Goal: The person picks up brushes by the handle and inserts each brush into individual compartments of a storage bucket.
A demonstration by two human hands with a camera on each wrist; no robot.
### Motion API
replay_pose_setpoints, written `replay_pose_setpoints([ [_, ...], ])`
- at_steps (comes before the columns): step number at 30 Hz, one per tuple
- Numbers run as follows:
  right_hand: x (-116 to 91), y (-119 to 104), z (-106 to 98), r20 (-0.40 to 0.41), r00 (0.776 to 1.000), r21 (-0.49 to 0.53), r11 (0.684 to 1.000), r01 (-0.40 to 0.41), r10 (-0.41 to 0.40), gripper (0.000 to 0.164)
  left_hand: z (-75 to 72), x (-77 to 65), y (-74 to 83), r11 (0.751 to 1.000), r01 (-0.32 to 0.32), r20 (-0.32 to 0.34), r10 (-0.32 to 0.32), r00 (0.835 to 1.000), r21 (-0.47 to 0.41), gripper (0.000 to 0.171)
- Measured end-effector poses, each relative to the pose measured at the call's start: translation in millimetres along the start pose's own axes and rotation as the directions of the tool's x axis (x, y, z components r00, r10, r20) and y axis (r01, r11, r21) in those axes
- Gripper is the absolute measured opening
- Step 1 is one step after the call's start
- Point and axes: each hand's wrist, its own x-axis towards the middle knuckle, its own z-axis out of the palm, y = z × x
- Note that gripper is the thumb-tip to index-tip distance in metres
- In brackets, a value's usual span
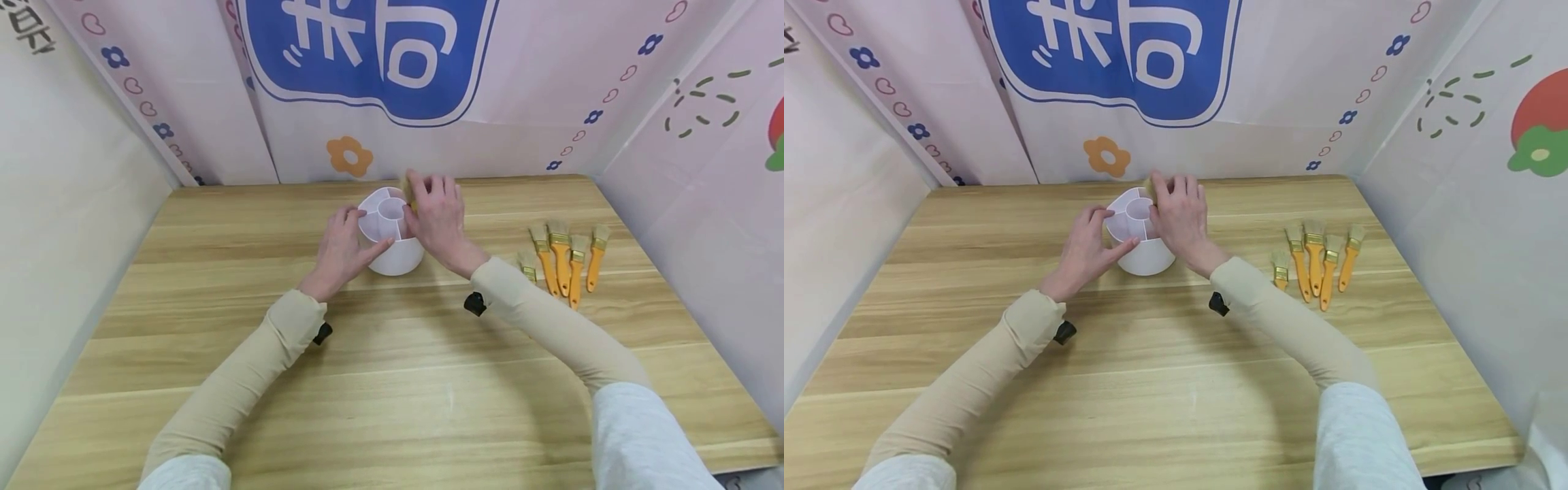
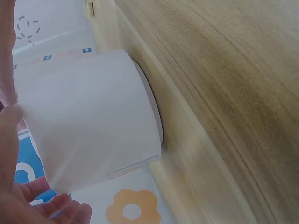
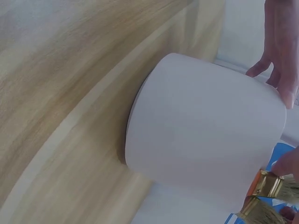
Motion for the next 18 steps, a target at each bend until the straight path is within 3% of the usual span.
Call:
replay_pose_setpoints([
  [8, -2.2, 1.9, 1.7, -0.021, 1.0, 0.039, 0.999, -0.001, 0.002, 0.053, 0.9, -0.8, -0.6, 1.0, 0.008, 0.01, -0.008, 1.0, -0.005, 0.075],
  [18, -3.3, 2.3, 1.9, -0.101, 0.993, 0.101, 0.992, 0.072, -0.061, 0.047, 0.1, -0.4, -0.5, 1.0, 0.004, 0.004, -0.004, 1.0, -0.006, 0.076],
])
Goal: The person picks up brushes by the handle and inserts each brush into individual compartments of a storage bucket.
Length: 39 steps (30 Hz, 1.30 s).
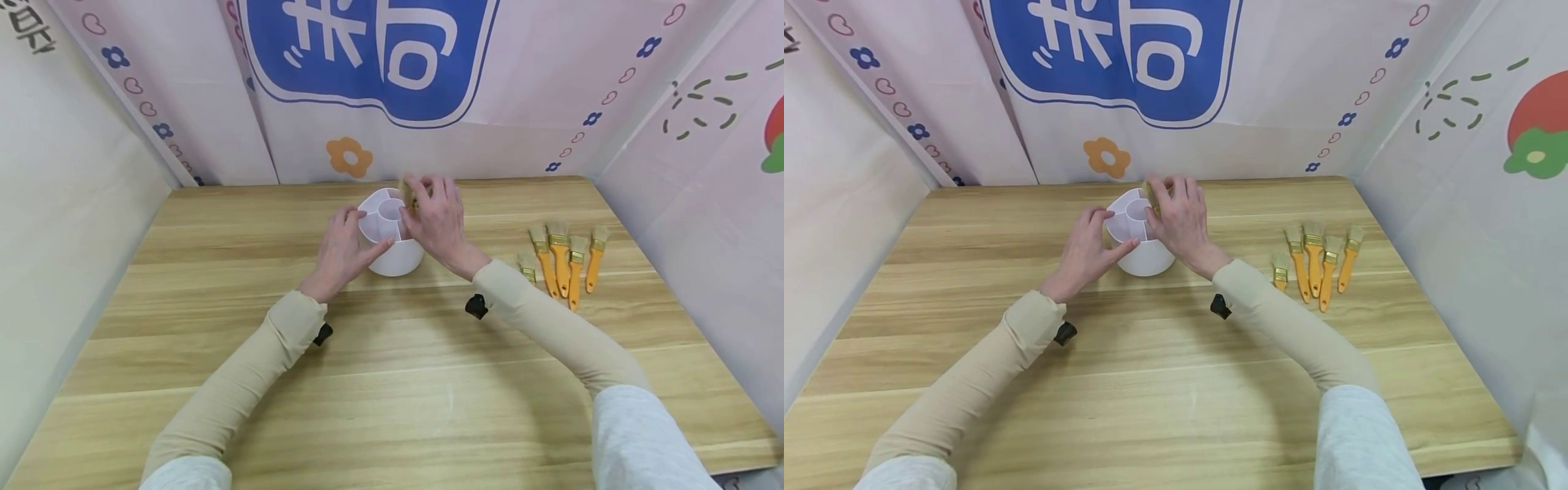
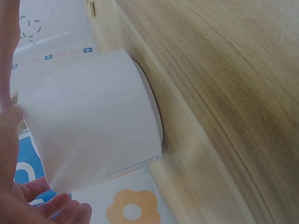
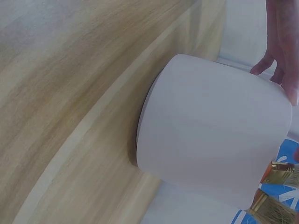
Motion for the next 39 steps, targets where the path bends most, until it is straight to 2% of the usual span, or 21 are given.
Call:
replay_pose_setpoints([
  [11, -6.0, 2.7, -2.8, -0.069, 0.997, 0.033, 0.998, 0.046, -0.044, 0.054, 3.9, -0.3, 2.5, 1.0, -0.01, 0.006, 0.01, 1.0, -0.011, 0.075],
  [17, -10.2, 5.7, -5.2, -0.065, 0.997, 0.038, 0.998, 0.051, -0.048, 0.053, 5.7, -0.3, 2.7, 1.0, -0.007, 0.003, 0.007, 1.0, -0.014, 0.075],
  [26, -23.8, 18.2, -8.8, -0.021, 1.0, 0.082, 0.997, -0.008, 0.01, 0.049, 7.6, -0.9, 2.4, 1.0, -0.004, 0.006, 0.004, 1.0, -0.01, 0.074],
  [31, -31.6, 28.1, -16.1, 0.034, 0.996, 0.154, 0.984, -0.086, 0.082, 0.044, 7.5, -0.6, 1.2, 1.0, -0.002, 0.001, 0.002, 1.0, -0.014, 0.074],
  [34, -35.5, 38.4, -22.6, 0.102, 0.982, 0.189, 0.966, -0.174, 0.157, 0.042, 6.4, 0.1, 0.3, 1.0, 0.003, -0.008, -0.003, 1.0, -0.025, 0.073],
  [36, -38.0, 48.1, -28.2, 0.171, 0.959, 0.17, 0.952, -0.256, 0.227, 0.042, 5.0, 0.7, 0.6, 1.0, 0.006, -0.01, -0.006, 1.0, -0.029, 0.073],
  [38, -41.4, 59.8, -33.6, 0.246, 0.921, 0.124, 0.933, -0.339, 0.302, 0.043, 3.8, 1.3, 1.5, 0.999, 0.012, -0.008, -0.012, 1.0, -0.036, 0.072],
  [39, -43.5, 65.9, -36.5, 0.289, 0.894, 0.093, 0.919, -0.383, 0.343, 0.044, 3.5, 1.5, 1.9, 0.999, 0.015, -0.006, -0.015, 1.0, -0.035, 0.072],
])
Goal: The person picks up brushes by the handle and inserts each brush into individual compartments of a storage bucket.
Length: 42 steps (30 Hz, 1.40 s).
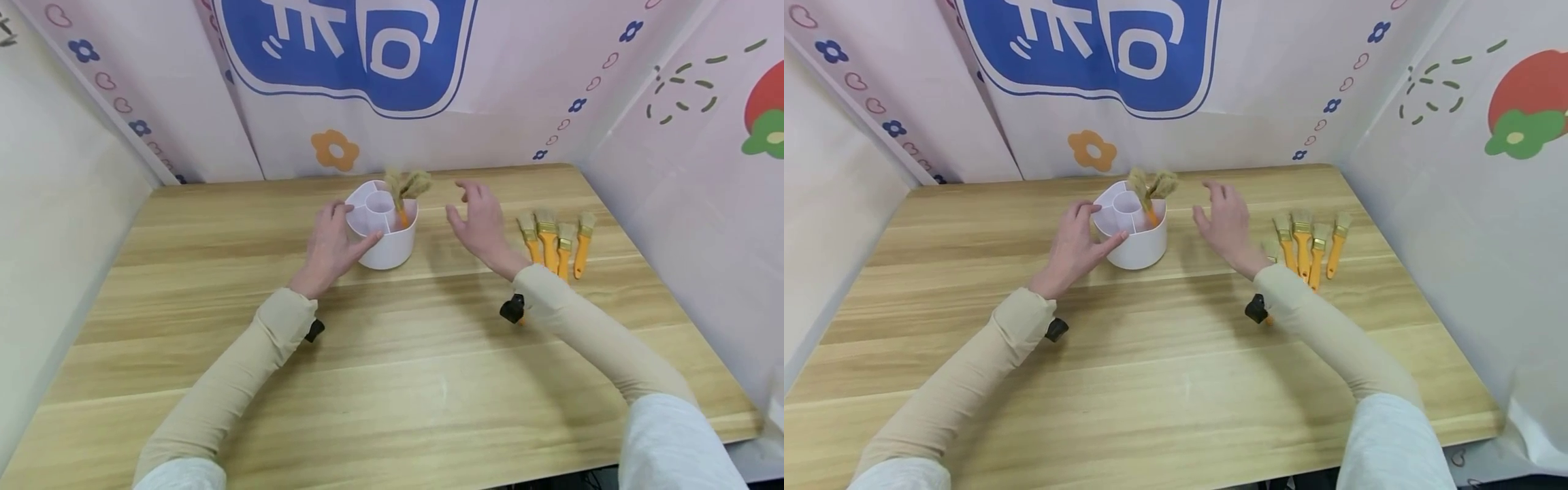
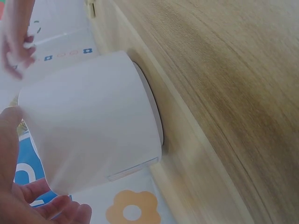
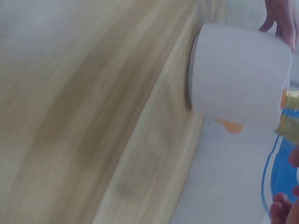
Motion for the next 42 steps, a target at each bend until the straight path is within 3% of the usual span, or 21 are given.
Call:
replay_pose_setpoints([
  [3, -2.7, 16.5, -11.1, 0.137, 0.974, -0.081, 0.982, -0.169, 0.179, 0.047, -0.5, 0.5, 0.1, 1.0, 0.006, 0.005, -0.006, 1.0, 0.0, 0.072],
  [5, -5.2, 26.0, -17.8, 0.227, 0.931, -0.144, 0.956, -0.257, 0.285, 0.049, -0.4, 0.9, -0.3, 1.0, 0.008, 0.008, -0.008, 1.0, 0.002, 0.072],
  [8, -8.3, 38.1, -26.5, 0.328, 0.86, -0.241, 0.915, -0.325, 0.392, 0.048, -0.8, 1.1, -0.1, 1.0, 0.01, 0.011, -0.01, 1.0, -0.002, 0.072],
  [13, -11.9, 50.3, -37.3, 0.441, 0.764, -0.37, 0.871, -0.324, 0.472, 0.046, -0.8, 1.1, 0.4, 1.0, 0.007, 0.008, -0.007, 1.0, 0.003, 0.073],
  [19, -14.2, 57.8, -45.8, 0.524, 0.669, -0.448, 0.839, -0.309, 0.526, 0.041, 0.2, 1.9, 0.0, 1.0, 0.006, 0.001, -0.006, 1.0, 0.015, 0.073],
  [24, -17.0, 62.2, -47.5, 0.577, 0.604, -0.481, 0.826, -0.293, 0.55, 0.062, 0.8, 2.3, -0.7, 1.0, 0.003, 0.0, -0.003, 1.0, 0.009, 0.073],
  [27, -19.2, 65.5, -46.4, 0.593, 0.583, -0.493, 0.823, -0.282, 0.555, 0.057, 0.9, 2.0, -0.6, 1.0, 0.003, 0.004, -0.003, 1.0, 0.005, 0.073],
  [35, -25.5, 70.2, -43.9, 0.596, 0.585, -0.485, 0.827, -0.283, 0.55, 0.019, -0.9, 0.5, 0.3, 1.0, 0.0, 0.007, 0.0, 1.0, -0.001, 0.072],
  [42, -24.8, 69.8, -43.5, 0.596, 0.583, -0.457, 0.83, -0.32, 0.553, 0.025, -1.8, 0.8, 0.7, 1.0, 0.006, 0.013, -0.006, 1.0, -0.001, 0.073],
])
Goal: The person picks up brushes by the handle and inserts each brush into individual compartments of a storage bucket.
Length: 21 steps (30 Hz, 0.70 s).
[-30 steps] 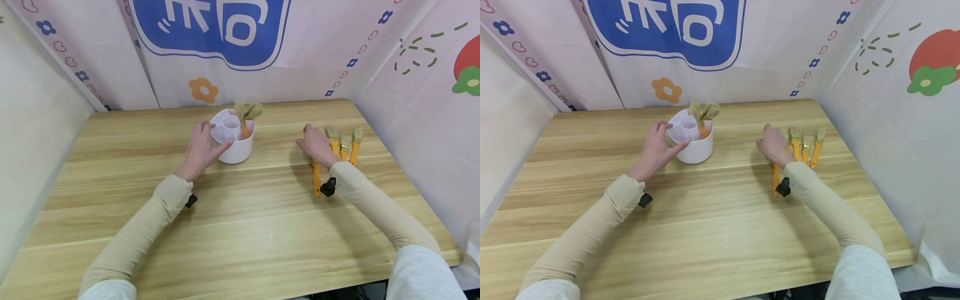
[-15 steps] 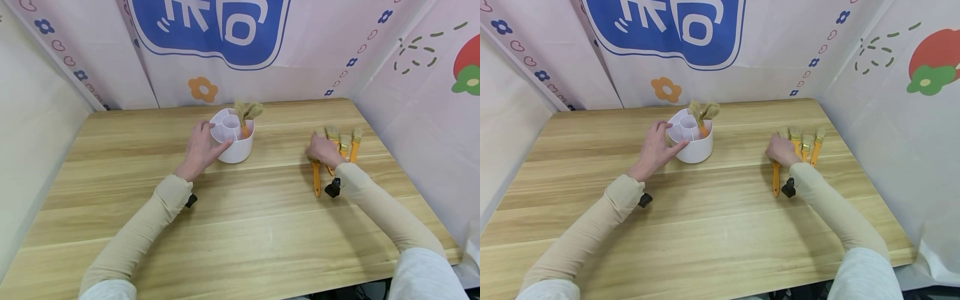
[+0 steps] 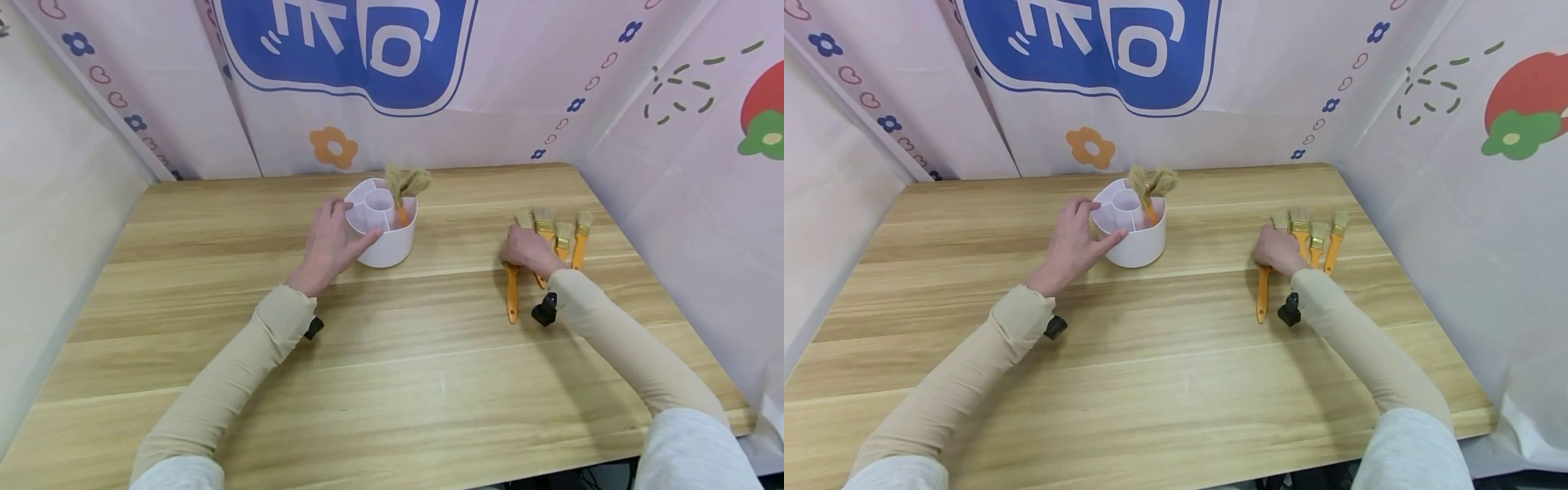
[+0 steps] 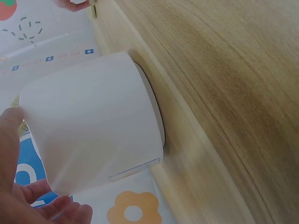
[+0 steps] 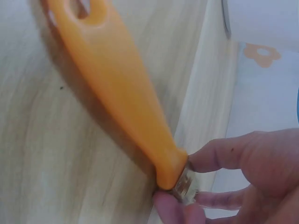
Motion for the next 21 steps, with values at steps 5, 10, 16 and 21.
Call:
replay_pose_setpoints([
  [5, 1.7, -0.3, -2.0, -0.012, 1.0, 0.082, 0.996, 0.025, -0.024, 0.034, -0.5, -0.1, 0.1, 1.0, -0.005, 0.002, 0.005, 1.0, 0.007, 0.073],
  [10, 6.4, -3.3, -3.3, -0.07, 0.997, 0.07, 0.996, 0.05, -0.045, 0.047, 0.0, -0.8, 0.4, 1.0, -0.01, -0.004, 0.01, 1.0, 0.007, 0.072],
  [16, 9.2, -8.9, -6.7, -0.181, 0.982, 0.111, 0.992, 0.068, -0.047, 0.051, 0.4, -1.1, 1.0, 1.0, -0.009, 0.007, 0.009, 1.0, 0.012, 0.074],
  [21, 10.1, -12.7, -12.2, -0.302, 0.951, 0.18, 0.975, 0.132, -0.073, 0.051, -0.3, -0.4, 1.2, 1.0, 0.001, 0.008, -0.001, 1.0, 0.013, 0.074],
])
